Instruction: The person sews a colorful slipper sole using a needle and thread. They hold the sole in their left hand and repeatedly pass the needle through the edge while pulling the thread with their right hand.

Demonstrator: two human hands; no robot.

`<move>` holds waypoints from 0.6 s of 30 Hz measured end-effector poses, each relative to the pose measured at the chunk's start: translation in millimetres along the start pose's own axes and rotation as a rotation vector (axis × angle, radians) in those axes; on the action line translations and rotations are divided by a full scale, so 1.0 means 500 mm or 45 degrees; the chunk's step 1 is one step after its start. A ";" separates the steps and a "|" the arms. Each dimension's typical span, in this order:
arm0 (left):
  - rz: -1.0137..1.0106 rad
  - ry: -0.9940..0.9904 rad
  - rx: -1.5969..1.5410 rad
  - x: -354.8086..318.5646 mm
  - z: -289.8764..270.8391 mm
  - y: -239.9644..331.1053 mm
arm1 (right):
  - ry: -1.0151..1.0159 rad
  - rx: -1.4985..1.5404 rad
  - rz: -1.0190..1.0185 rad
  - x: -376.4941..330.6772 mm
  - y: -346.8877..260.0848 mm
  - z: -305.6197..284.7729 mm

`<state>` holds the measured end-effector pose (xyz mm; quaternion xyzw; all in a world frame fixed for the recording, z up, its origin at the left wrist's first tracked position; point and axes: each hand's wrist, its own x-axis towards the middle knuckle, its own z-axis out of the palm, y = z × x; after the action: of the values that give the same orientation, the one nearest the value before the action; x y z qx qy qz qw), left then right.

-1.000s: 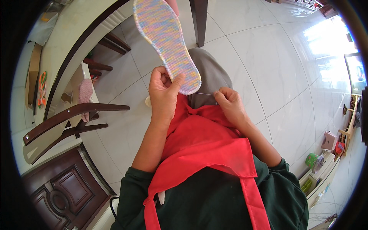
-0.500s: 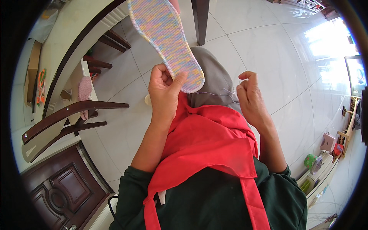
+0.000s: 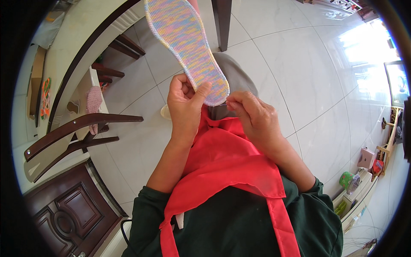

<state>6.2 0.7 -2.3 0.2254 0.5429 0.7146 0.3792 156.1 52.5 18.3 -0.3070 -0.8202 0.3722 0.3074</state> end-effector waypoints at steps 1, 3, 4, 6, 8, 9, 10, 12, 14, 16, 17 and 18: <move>0.000 0.009 0.008 -0.001 0.001 0.001 | -0.017 -0.030 -0.014 -0.002 0.003 0.001; 0.004 0.009 0.008 -0.001 0.002 0.001 | 0.060 -0.190 -0.155 0.004 0.003 0.002; 0.006 0.008 0.008 -0.002 0.002 0.001 | 0.099 -0.269 -0.226 0.007 0.003 0.003; 0.010 0.013 0.012 -0.002 0.002 0.000 | 0.096 -0.333 -0.243 0.007 0.001 0.002; 0.012 0.014 0.009 -0.002 0.002 0.000 | 0.095 -0.360 -0.257 0.008 0.000 0.004; 0.011 0.010 0.006 -0.002 0.003 0.000 | 0.098 -0.356 -0.261 0.008 0.000 0.004; 0.010 0.007 0.002 -0.002 0.004 0.001 | 0.101 -0.353 -0.265 0.008 0.001 0.005; 0.022 -0.001 -0.005 -0.002 0.004 0.000 | 0.101 -0.339 -0.266 0.008 0.001 0.008; 0.034 -0.004 -0.008 -0.003 0.004 0.000 | 0.099 -0.332 -0.267 0.009 0.001 0.009; 0.044 -0.006 -0.006 -0.002 0.004 -0.002 | 0.098 -0.332 -0.267 0.009 0.001 0.010; 0.049 -0.003 0.000 -0.003 0.004 -0.001 | 0.091 -0.341 -0.268 0.009 0.001 0.010; 0.053 -0.002 0.006 -0.003 0.005 -0.001 | 0.084 -0.351 -0.270 0.008 0.002 0.010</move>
<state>8.8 1.0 -1.7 0.2383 0.5393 0.7209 0.3642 150.2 53.9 15.8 -0.2701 -0.8807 0.2115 0.3266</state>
